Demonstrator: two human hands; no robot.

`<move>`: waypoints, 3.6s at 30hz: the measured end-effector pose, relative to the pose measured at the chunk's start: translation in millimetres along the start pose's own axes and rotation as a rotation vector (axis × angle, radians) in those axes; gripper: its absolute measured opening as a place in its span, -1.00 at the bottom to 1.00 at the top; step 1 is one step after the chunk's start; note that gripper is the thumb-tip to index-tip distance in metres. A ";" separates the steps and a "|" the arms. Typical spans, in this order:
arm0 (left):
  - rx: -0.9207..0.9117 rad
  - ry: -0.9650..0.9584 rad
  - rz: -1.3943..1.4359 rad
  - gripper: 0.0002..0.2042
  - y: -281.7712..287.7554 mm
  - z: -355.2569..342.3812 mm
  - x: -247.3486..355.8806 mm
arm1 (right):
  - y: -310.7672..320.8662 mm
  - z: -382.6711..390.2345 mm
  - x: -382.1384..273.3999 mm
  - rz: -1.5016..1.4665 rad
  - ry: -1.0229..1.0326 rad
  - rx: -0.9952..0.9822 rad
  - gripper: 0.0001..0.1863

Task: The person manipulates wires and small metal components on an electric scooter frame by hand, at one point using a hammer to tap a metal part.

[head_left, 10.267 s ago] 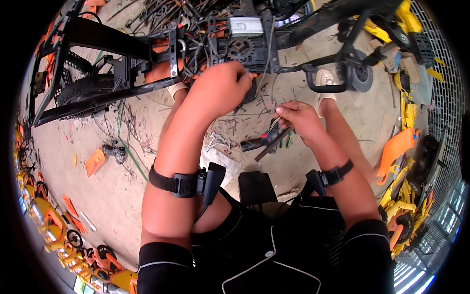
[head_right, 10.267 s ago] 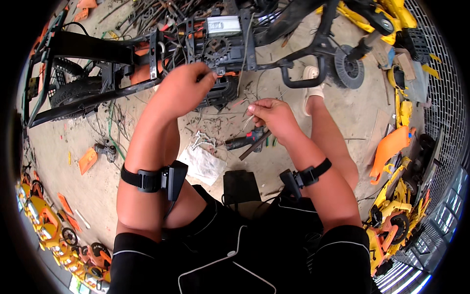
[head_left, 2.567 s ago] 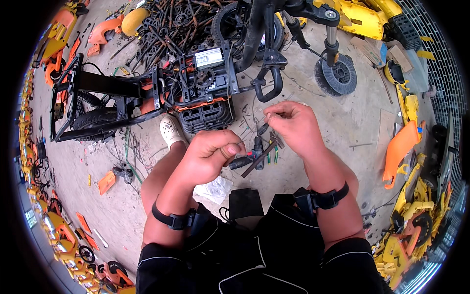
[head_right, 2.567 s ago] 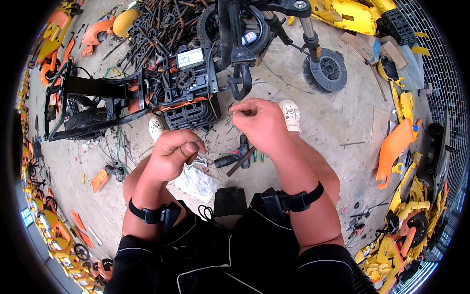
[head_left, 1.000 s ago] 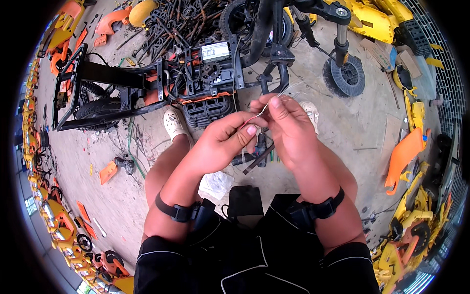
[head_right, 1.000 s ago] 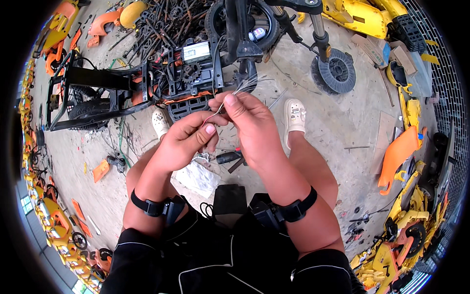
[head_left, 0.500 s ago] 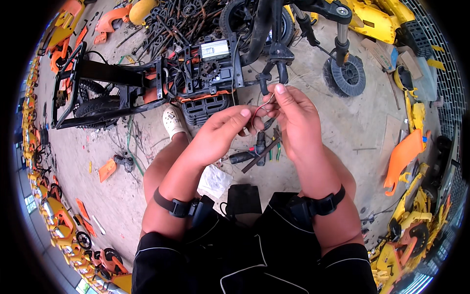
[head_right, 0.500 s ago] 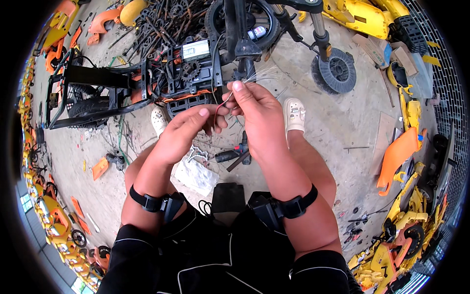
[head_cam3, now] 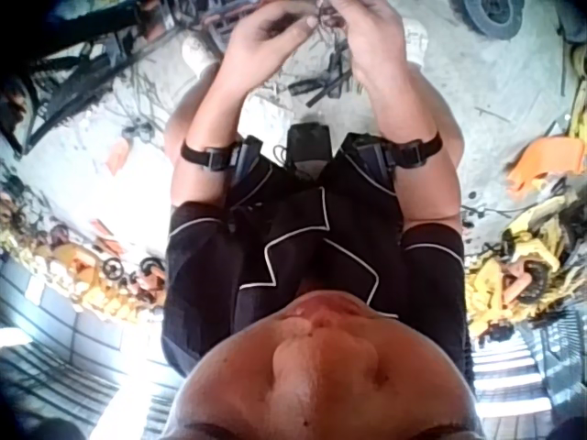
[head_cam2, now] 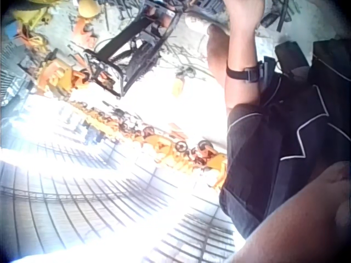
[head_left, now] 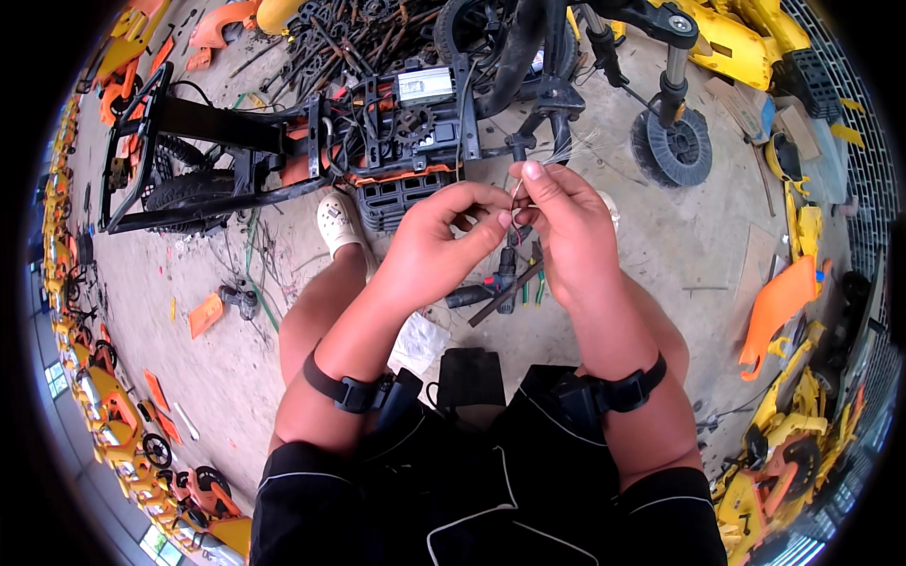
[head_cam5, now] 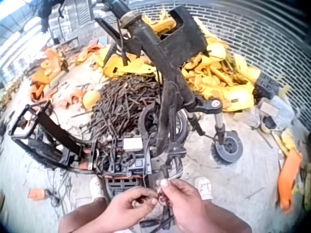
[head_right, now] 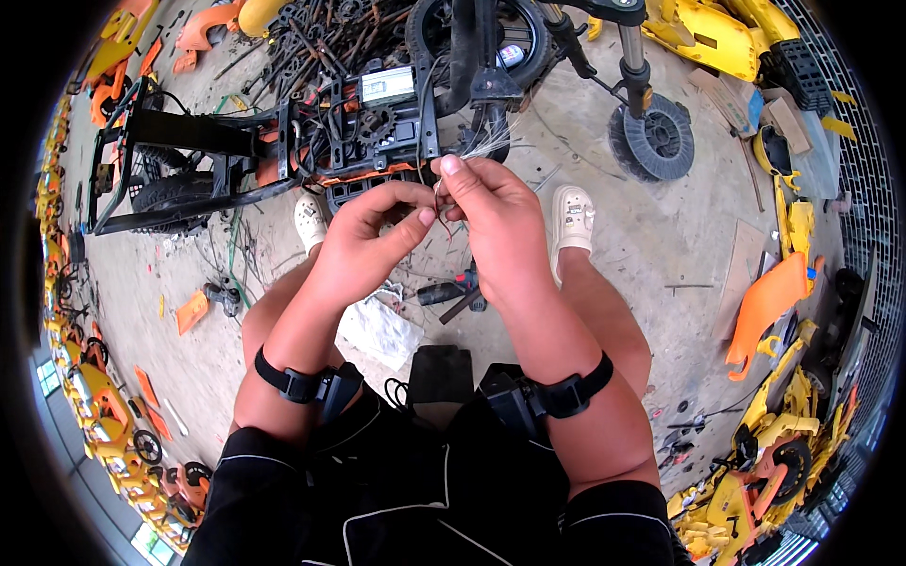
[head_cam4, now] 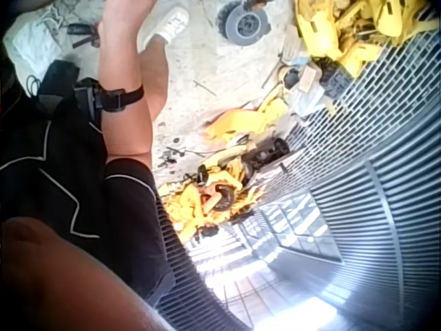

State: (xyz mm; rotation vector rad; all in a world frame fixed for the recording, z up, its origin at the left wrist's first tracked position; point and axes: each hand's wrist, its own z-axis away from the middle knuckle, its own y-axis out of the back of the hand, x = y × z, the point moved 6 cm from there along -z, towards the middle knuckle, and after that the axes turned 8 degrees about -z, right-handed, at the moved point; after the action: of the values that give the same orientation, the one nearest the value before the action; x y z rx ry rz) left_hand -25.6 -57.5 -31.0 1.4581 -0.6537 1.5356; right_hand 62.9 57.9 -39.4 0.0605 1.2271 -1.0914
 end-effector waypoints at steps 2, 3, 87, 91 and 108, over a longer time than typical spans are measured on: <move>0.004 0.000 -0.008 -0.84 0.1 0.1 0.8 | -1.0 -0.2 1.3 -0.009 -0.007 -0.004 -0.71; 0.007 -0.006 -0.007 -0.84 0.7 -0.1 1.3 | -2.7 -0.1 1.3 -0.009 -0.006 -0.011 -0.71; 0.331 -0.098 -0.263 -0.94 17.7 10.2 24.2 | -17.4 21.6 -19.4 0.772 0.266 -0.099 -0.85; 0.224 -0.028 -0.067 -0.93 20.9 5.9 16.6 | -12.7 16.7 -11.0 0.646 0.126 -0.107 -0.84; 0.227 -0.097 -0.083 -0.94 20.0 0.2 3.6 | -31.3 17.1 -23.7 1.068 0.505 -0.250 -0.92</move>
State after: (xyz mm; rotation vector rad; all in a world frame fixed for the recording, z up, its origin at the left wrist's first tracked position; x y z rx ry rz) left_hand -42.4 -66.1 -23.6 1.7168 -0.4799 1.5205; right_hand 55.2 46.7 1.3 0.7463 1.4721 0.0273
